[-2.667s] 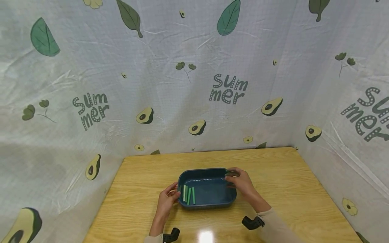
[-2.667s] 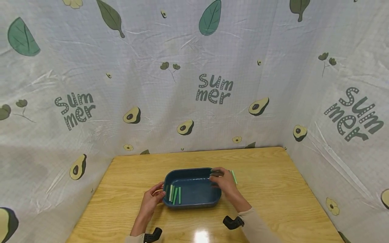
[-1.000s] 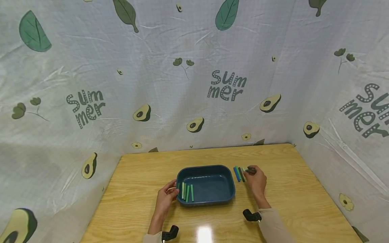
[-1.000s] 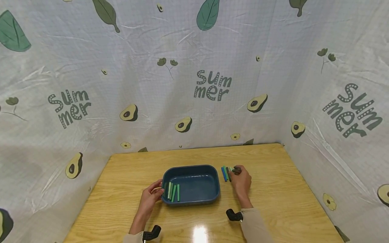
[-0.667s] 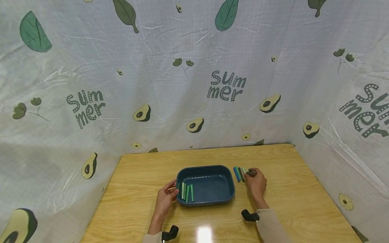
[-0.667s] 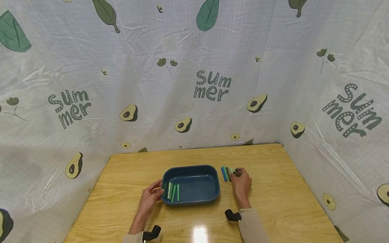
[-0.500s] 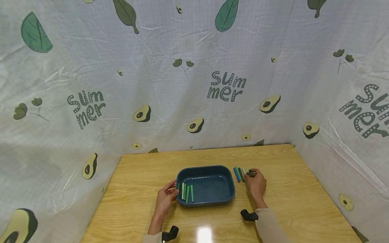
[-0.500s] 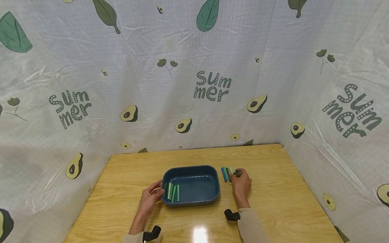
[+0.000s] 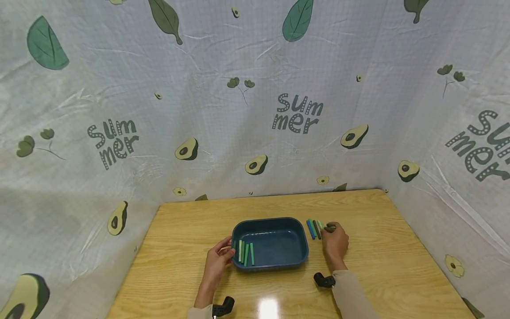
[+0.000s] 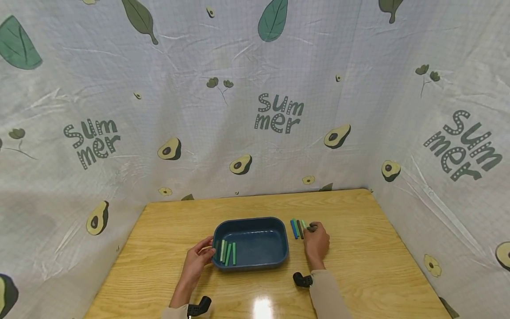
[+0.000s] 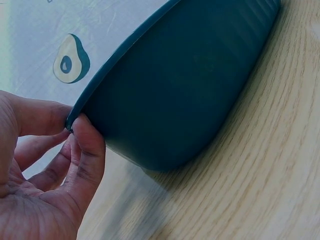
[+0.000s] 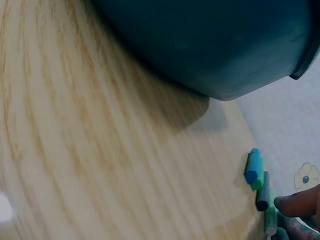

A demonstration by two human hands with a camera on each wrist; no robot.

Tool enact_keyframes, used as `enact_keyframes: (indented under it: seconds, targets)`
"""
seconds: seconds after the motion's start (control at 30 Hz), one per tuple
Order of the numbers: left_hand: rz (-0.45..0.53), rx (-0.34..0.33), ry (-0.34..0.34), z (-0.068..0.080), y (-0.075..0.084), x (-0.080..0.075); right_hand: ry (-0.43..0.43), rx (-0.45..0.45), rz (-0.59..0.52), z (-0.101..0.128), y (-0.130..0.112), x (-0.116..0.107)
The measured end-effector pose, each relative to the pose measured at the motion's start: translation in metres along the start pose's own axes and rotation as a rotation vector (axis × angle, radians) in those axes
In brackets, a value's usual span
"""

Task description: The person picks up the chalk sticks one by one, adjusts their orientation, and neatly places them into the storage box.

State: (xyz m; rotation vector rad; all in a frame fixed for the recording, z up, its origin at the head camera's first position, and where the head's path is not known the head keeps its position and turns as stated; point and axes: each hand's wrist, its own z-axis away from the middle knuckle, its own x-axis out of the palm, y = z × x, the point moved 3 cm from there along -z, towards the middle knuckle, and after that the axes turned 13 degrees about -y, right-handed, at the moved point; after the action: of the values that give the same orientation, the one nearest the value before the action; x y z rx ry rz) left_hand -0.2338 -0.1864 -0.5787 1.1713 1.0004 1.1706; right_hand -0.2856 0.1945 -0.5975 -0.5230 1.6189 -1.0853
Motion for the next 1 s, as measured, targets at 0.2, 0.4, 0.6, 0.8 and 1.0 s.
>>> enact_keyframes:
  seconds: [0.2,0.4,0.6,0.8,1.0]
  targets:
    - [-0.001,0.002,0.001,0.001,0.0,0.0,0.023,0.028,0.024,-0.001,0.002,0.003]
    - [-0.001,0.011,-0.003,0.003,0.003,0.001,0.039,0.038,0.033,-0.001,-0.001,0.005]
    - [-0.002,0.015,-0.007,0.003,0.003,0.002,0.046,0.031,-0.018,0.001,-0.002,0.002]
    - [0.009,0.02,0.0,0.002,0.0,0.001,0.015,-0.007,-0.088,0.0,0.002,0.0]
    - [0.024,0.027,-0.002,0.002,-0.001,0.0,-0.045,-0.014,-0.14,-0.001,0.001,-0.006]
